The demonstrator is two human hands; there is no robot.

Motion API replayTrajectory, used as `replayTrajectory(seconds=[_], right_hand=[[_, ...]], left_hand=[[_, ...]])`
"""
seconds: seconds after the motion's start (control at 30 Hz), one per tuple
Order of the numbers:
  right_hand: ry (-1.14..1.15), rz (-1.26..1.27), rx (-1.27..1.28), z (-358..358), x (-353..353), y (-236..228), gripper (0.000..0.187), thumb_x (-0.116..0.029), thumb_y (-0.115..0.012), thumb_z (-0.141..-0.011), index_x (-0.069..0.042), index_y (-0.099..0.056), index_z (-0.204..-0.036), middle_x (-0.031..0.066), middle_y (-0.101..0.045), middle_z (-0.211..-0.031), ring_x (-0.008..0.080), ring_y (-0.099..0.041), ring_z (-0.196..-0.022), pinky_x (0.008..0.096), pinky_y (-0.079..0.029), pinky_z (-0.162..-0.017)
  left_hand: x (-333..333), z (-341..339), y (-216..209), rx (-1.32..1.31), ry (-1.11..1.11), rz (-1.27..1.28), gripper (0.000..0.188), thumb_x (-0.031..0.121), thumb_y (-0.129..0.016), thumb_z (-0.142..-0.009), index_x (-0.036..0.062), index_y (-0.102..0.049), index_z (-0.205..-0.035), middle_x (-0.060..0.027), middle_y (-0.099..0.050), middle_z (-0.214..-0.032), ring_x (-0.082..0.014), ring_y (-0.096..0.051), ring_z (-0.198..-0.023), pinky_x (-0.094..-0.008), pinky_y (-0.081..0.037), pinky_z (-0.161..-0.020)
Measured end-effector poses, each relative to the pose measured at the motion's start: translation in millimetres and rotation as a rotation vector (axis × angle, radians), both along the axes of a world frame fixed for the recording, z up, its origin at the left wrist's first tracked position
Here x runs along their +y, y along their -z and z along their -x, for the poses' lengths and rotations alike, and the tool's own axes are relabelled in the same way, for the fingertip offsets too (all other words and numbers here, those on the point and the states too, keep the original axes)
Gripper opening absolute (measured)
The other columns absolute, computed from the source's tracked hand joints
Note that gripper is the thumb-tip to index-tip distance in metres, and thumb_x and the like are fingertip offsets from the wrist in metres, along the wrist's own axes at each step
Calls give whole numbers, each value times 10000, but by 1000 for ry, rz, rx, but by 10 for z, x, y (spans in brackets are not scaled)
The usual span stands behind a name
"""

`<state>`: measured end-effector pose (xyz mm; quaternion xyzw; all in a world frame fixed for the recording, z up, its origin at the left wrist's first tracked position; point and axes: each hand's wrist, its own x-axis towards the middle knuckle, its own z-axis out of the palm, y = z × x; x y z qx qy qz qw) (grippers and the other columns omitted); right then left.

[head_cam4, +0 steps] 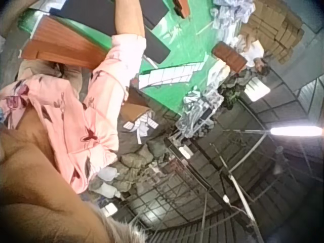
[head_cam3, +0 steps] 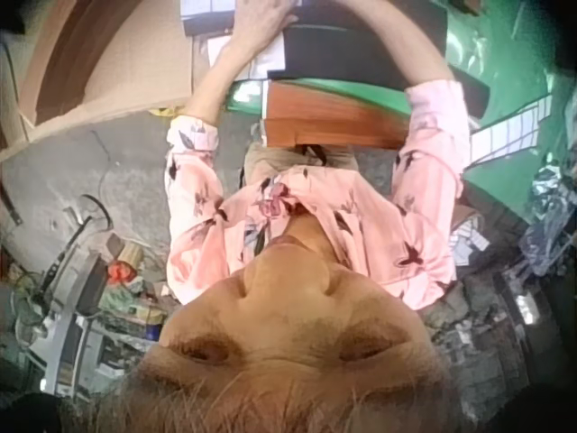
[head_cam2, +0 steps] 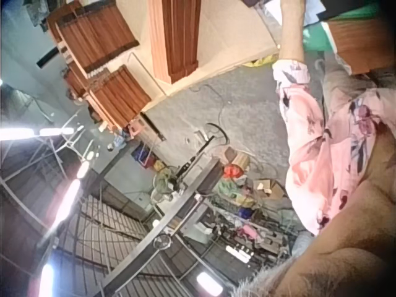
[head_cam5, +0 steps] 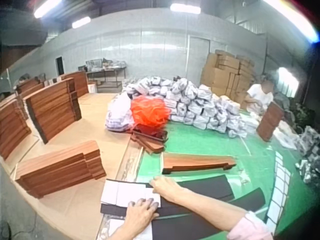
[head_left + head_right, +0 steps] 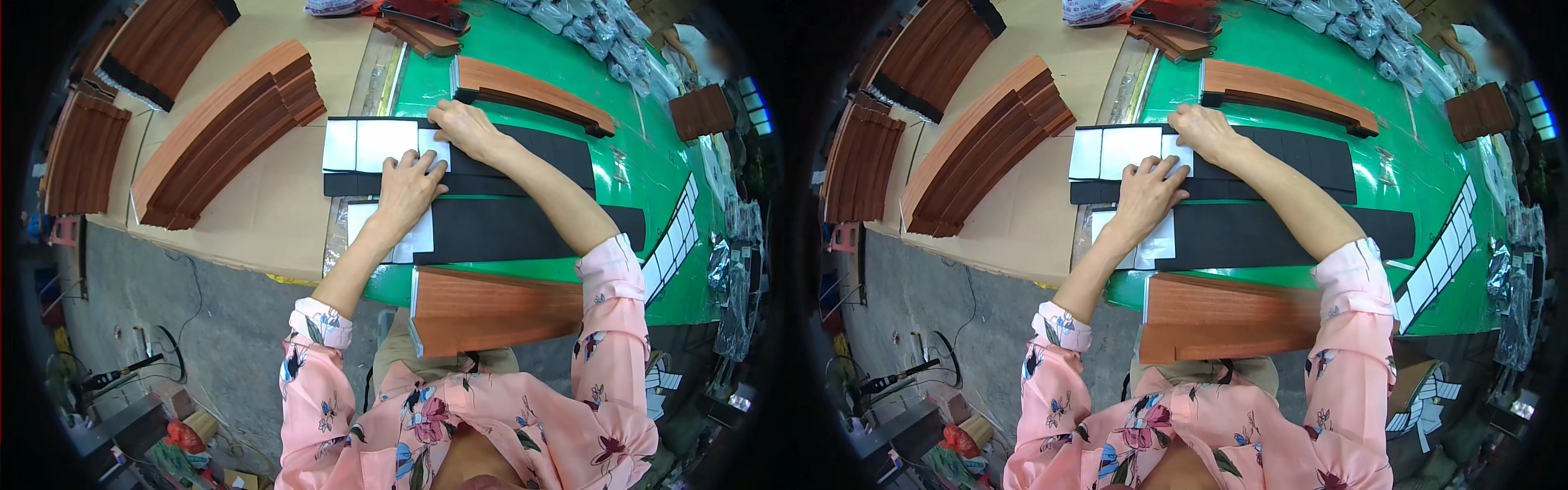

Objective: Applying black adhesive tape strips to the edges and corners of wooden furniture components.

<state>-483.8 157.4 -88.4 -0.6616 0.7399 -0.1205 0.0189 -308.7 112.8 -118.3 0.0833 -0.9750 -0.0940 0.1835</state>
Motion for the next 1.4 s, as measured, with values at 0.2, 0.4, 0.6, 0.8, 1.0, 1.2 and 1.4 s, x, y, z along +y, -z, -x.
replayTrajectory(seconds=[0.2, 0.4, 0.6, 0.8, 1.0, 1.2, 1.4], right_hand=[[-96, -69, 65, 117, -153, 127, 127, -56, -602, -723, 10, -590, -831, 153, -606, -802, 326, -619, -802, 391, -521, -666], [-247, 66, 342, 260, -114, 298, 81, -60, -549, -727, -16, -586, -784, 142, -612, -771, 268, -640, -757, 360, -532, -620], [102, 99, 35, 307, -170, 23, 171, -154, -503, -837, -3, -581, -815, 163, -619, -753, 314, -633, -714, 387, -524, -643], [290, 213, -1248, 345, 91, -912, 260, -197, -466, -919, 35, -583, -932, 124, -615, -868, 211, -632, -785, 290, -553, -656], [277, -225, -1136, -359, 1000, -949, 237, -266, -460, -946, -38, -523, -962, 53, -607, -868, 118, -601, -792, 247, -510, -707], [319, -424, -1290, -653, 1133, -386, 345, -200, -533, -919, 34, -519, -1173, 98, -607, -962, 145, -603, -867, 261, -521, -774], [267, -402, -1453, -765, 932, -99, 339, -206, -541, -915, 32, -531, -1156, 92, -606, -965, 142, -596, -890, 262, -515, -790]], left_hand=[[-23, -50, 38, 21, 3, -49, 413, 263, -689, -714, 126, -606, -1095, -39, -565, -1150, -215, -525, -1011, -400, -427, -764], [-34, -23, 83, 69, 31, -81, 408, 239, -687, -709, 121, -610, -1092, -44, -574, -1140, -223, -539, -986, -381, -441, -761], [-53, -27, 70, 61, 17, -54, 388, 263, -653, -752, 137, -609, -1117, -44, -579, -1156, -233, -538, -1005, -377, -449, -796], [-213, -169, -29, 79, 49, -302, 341, 224, -607, -819, 122, -595, -1144, -77, -565, -1198, -275, -555, -1017, -371, -458, -838], [12, -687, -358, 118, 160, -290, 213, 37, -653, -734, 58, -620, -943, -85, -588, -933, -254, -564, -867, -368, -437, -760], [277, -973, -162, -76, 220, -349, 174, 100, -659, -727, 31, -650, -886, -91, -585, -880, -239, -576, -791, -348, -445, -703], [272, -919, -171, -149, 227, -401, 203, 63, -651, -723, 8, -645, -918, -104, -582, -876, -258, -584, -786, -360, -476, -690]])
